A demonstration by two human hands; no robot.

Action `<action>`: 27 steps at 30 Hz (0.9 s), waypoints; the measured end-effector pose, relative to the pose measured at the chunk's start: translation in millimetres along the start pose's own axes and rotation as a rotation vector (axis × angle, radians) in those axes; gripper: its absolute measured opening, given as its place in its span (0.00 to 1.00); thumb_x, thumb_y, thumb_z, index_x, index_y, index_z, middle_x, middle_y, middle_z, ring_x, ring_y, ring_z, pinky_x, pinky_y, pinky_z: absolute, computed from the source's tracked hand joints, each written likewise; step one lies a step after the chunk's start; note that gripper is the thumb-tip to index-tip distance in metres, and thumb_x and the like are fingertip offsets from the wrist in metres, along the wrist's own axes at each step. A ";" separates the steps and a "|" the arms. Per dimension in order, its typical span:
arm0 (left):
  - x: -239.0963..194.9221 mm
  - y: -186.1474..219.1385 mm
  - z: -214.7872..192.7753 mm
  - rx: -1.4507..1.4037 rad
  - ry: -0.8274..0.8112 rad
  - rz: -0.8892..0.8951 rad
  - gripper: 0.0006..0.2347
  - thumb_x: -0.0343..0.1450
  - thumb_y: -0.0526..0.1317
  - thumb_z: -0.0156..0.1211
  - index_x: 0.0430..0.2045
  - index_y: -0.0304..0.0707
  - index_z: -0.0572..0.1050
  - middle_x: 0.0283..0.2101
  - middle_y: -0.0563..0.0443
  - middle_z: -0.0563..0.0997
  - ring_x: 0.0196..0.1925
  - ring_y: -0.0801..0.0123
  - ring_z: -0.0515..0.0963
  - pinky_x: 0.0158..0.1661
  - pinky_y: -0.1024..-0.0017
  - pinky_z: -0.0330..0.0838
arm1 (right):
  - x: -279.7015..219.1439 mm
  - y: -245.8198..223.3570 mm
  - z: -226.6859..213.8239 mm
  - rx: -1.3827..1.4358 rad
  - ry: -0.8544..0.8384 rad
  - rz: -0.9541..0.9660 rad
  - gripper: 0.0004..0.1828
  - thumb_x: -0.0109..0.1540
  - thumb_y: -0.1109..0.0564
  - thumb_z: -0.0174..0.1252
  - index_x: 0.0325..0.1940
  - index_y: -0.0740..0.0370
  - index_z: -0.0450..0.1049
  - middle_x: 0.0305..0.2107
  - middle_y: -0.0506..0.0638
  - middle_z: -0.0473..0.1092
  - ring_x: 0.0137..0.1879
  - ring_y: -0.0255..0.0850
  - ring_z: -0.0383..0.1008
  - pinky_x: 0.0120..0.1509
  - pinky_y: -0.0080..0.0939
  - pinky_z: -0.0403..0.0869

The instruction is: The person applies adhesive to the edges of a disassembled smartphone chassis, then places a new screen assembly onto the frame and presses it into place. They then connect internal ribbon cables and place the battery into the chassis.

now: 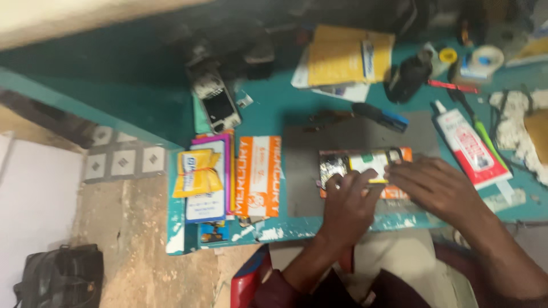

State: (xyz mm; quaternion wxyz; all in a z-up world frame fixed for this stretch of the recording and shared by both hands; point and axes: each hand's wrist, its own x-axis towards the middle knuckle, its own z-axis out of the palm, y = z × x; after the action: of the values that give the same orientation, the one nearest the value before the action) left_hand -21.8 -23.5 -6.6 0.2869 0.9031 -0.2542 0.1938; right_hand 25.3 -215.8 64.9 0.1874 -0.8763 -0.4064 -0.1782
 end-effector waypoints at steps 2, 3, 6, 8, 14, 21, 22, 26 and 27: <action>2.5 -3.2 1.2 -0.016 -0.011 0.002 0.12 0.70 0.32 0.59 0.47 0.43 0.80 0.58 0.49 0.76 0.56 0.57 0.76 0.54 0.52 0.63 | 3.2 2.5 -0.5 -0.040 -0.031 -0.006 0.20 0.57 0.64 0.60 0.54 0.61 0.78 0.51 0.53 0.76 0.58 0.47 0.77 0.56 0.50 0.73; 2.7 -5.8 2.6 -0.009 -0.014 0.012 0.12 0.70 0.33 0.60 0.46 0.43 0.80 0.58 0.49 0.76 0.55 0.56 0.76 0.53 0.52 0.63 | 3.4 5.7 1.2 -0.063 -0.054 -0.014 0.20 0.57 0.64 0.59 0.54 0.60 0.79 0.52 0.53 0.77 0.59 0.46 0.77 0.56 0.50 0.73; -10.0 -7.9 0.0 -0.028 -0.043 -0.002 0.13 0.71 0.34 0.61 0.50 0.43 0.80 0.59 0.49 0.75 0.57 0.57 0.75 0.57 0.52 0.62 | -13.4 11.7 13.3 -0.070 -0.083 0.024 0.15 0.64 0.63 0.61 0.55 0.58 0.80 0.53 0.48 0.78 0.60 0.42 0.77 0.58 0.45 0.73; -8.4 -6.7 -1.3 -0.029 -0.040 -0.033 0.12 0.73 0.34 0.62 0.50 0.44 0.79 0.59 0.52 0.75 0.58 0.60 0.74 0.60 0.54 0.62 | -22.4 18.2 19.1 -0.081 -0.079 -0.007 0.12 0.67 0.63 0.61 0.54 0.59 0.81 0.54 0.47 0.78 0.62 0.40 0.77 0.59 0.43 0.73; 1.3 -4.7 -7.1 -0.026 -0.127 -0.088 0.13 0.70 0.32 0.62 0.48 0.48 0.80 0.57 0.56 0.75 0.59 0.62 0.73 0.60 0.54 0.61 | -27.0 23.2 19.2 0.016 -0.120 0.045 0.11 0.63 0.63 0.63 0.50 0.58 0.82 0.52 0.46 0.78 0.60 0.43 0.76 0.59 0.45 0.70; -0.6 -12.2 -10.8 -0.020 -0.153 -0.136 0.13 0.71 0.36 0.67 0.49 0.47 0.80 0.58 0.60 0.76 0.61 0.67 0.73 0.62 0.56 0.60 | -26.4 24.2 22.9 -0.058 -0.145 0.045 0.12 0.54 0.65 0.64 0.40 0.57 0.83 0.45 0.43 0.79 0.54 0.40 0.77 0.58 0.46 0.70; -1.3 -16.0 -15.3 -0.034 -0.151 -0.158 0.13 0.71 0.40 0.69 0.49 0.48 0.80 0.58 0.60 0.76 0.60 0.67 0.73 0.61 0.55 0.59 | -26.3 23.9 22.2 -0.047 -0.138 0.045 0.11 0.54 0.63 0.64 0.39 0.57 0.83 0.44 0.44 0.79 0.54 0.40 0.77 0.58 0.47 0.69; -2.7 -43.6 -41.6 0.105 -0.146 -0.123 0.21 0.68 0.51 0.74 0.51 0.46 0.78 0.59 0.60 0.74 0.62 0.63 0.71 0.59 0.51 0.56 | -15.4 21.1 20.8 -0.035 -0.182 0.044 0.15 0.58 0.47 0.69 0.42 0.57 0.84 0.43 0.45 0.78 0.54 0.42 0.76 0.62 0.50 0.67; -2.6 -51.3 -48.1 0.079 -0.167 -0.141 0.23 0.68 0.52 0.73 0.54 0.43 0.76 0.62 0.57 0.73 0.63 0.60 0.71 0.60 0.50 0.56 | -10.0 21.1 21.5 -0.053 -0.197 0.023 0.19 0.57 0.43 0.68 0.45 0.56 0.84 0.44 0.46 0.78 0.55 0.43 0.76 0.61 0.50 0.66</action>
State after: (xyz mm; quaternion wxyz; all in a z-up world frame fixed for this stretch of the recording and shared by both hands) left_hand -4.4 43.2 7.2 0.2418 0.9423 -0.2054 0.1070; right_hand 39.1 -224.8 37.8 0.1253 -0.8988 -0.4081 -0.0997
